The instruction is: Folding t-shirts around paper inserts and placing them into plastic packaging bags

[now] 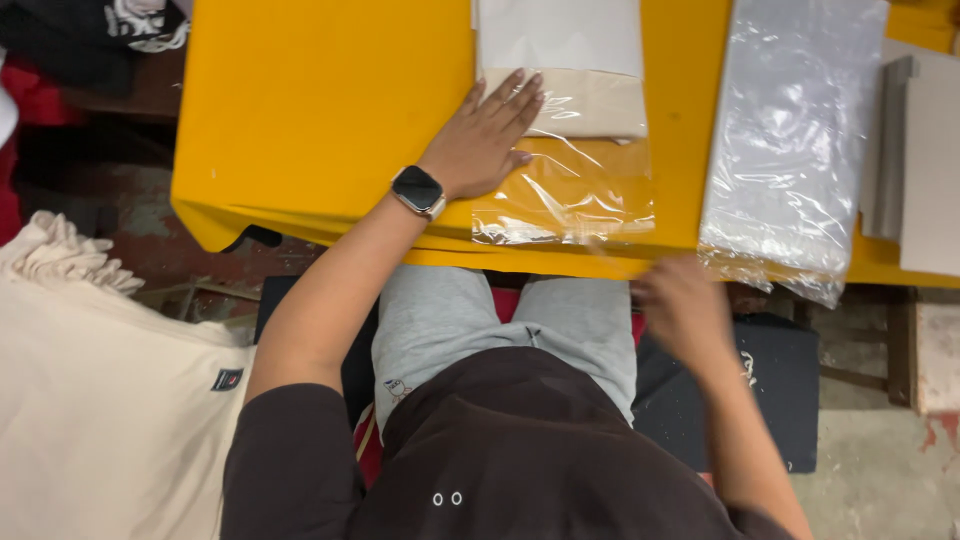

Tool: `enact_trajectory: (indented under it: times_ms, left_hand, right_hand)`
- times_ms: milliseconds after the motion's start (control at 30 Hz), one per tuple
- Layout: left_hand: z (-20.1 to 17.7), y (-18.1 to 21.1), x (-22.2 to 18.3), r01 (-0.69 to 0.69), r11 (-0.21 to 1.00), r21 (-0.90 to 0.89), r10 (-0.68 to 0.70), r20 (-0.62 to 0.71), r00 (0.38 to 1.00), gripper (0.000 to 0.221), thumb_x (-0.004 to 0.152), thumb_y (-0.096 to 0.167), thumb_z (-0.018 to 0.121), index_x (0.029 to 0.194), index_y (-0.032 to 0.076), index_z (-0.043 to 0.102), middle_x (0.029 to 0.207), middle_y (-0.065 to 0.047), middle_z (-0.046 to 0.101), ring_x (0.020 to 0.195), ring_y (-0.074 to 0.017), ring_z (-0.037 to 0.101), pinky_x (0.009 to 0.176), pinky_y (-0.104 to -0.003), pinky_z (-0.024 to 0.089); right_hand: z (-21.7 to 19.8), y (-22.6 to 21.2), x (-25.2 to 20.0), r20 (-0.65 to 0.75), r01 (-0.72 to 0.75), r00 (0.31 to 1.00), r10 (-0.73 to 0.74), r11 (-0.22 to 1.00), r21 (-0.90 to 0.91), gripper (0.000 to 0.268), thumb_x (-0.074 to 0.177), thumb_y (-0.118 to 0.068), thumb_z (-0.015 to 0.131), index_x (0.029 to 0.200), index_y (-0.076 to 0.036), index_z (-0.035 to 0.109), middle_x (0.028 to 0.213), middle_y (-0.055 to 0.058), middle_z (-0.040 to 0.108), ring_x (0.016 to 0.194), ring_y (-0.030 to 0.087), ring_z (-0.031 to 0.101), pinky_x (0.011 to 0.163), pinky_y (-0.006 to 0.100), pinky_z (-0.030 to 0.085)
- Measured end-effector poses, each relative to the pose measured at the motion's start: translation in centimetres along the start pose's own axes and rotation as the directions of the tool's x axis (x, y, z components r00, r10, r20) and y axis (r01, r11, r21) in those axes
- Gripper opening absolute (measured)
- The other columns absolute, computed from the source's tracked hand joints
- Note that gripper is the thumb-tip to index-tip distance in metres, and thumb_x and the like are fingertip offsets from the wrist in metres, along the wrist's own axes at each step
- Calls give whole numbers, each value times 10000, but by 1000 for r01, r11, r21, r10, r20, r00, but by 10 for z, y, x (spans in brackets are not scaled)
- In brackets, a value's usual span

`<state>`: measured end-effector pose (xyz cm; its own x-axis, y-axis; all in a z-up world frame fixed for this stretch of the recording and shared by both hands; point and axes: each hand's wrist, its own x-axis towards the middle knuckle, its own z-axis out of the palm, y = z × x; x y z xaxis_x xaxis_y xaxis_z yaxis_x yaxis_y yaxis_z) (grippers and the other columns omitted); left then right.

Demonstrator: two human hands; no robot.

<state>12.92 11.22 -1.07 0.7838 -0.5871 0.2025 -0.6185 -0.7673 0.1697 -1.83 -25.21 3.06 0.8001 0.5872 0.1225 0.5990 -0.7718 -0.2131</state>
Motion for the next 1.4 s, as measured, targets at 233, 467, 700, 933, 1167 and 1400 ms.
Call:
enact_trajectory:
  times_ms: [233, 467, 700, 933, 1167, 1400]
  left_hand:
    - [-11, 3, -1, 22, 998, -52, -21, 14, 1000, 734, 1069, 416, 475, 1635, 53, 180, 1717, -93, 115, 1577, -288, 58, 1246, -572, 94]
    - [-26, 0, -26, -37, 998, -55, 41, 69, 997, 636, 1071, 379, 354, 1623, 86, 231, 1713, -113, 153, 1577, -319, 96, 1218, -640, 105]
    - [-18, 2, -57, -133, 991, 27, 127, 158, 979, 782, 1051, 617, 225, 1623, 84, 222, 1709, -157, 192, 1572, -345, 165, 1226, -589, 188]
    - [-34, 42, -98, -292, 948, 124, 263, 206, 943, 1361, 620, 967, 463, 1625, 86, 204, 1686, -144, 255, 1560, -314, 219, 1244, -536, 188]
    - [13, 51, -108, -167, 949, 267, 222, -191, 956, 546, 1064, 432, 441, 1544, 173, 428, 1575, -42, 487, 1486, -206, 411, 1231, -529, 197]
    - [-5, 63, -92, 190, 709, -679, -405, -173, 898, 309, 1100, 343, 478, 1299, 268, 703, 1268, 41, 732, 1253, -162, 650, 1213, -515, 248]
  right_hand:
    - [-56, 59, -159, 500, -752, -10, 866, 323, -575, 268, 855, -320, 644, 981, -162, 821, 1057, 73, 794, 895, 264, 744, 752, 386, 553]
    - [-51, 73, 52, -226, 35, 973, -42, 999, -37, 505, 968, -26, 604, 1471, -33, 559, 1420, 194, 575, 1291, 390, 544, 1046, 477, 437]
    - [-4, 87, 138, 35, 504, 863, -504, 855, -118, 455, 1089, -177, 375, 1530, -93, 454, 1605, 119, 462, 1483, 300, 414, 1142, 482, 350]
    - [13, 89, 91, -13, 541, 837, -547, 831, -130, 440, 1082, -303, 436, 1479, -134, 521, 1574, 60, 509, 1474, 261, 448, 1144, 460, 351]
    - [16, 92, 82, -155, 526, 830, -535, 845, -97, 378, 1079, -332, 446, 1366, -165, 627, 1425, 6, 637, 1309, 205, 587, 982, 372, 419]
    - [11, 86, 103, -165, 119, 986, 6, 672, 731, 363, 1092, -229, 439, 1066, -64, 762, 1038, 77, 769, 995, 276, 735, 930, 369, 517]
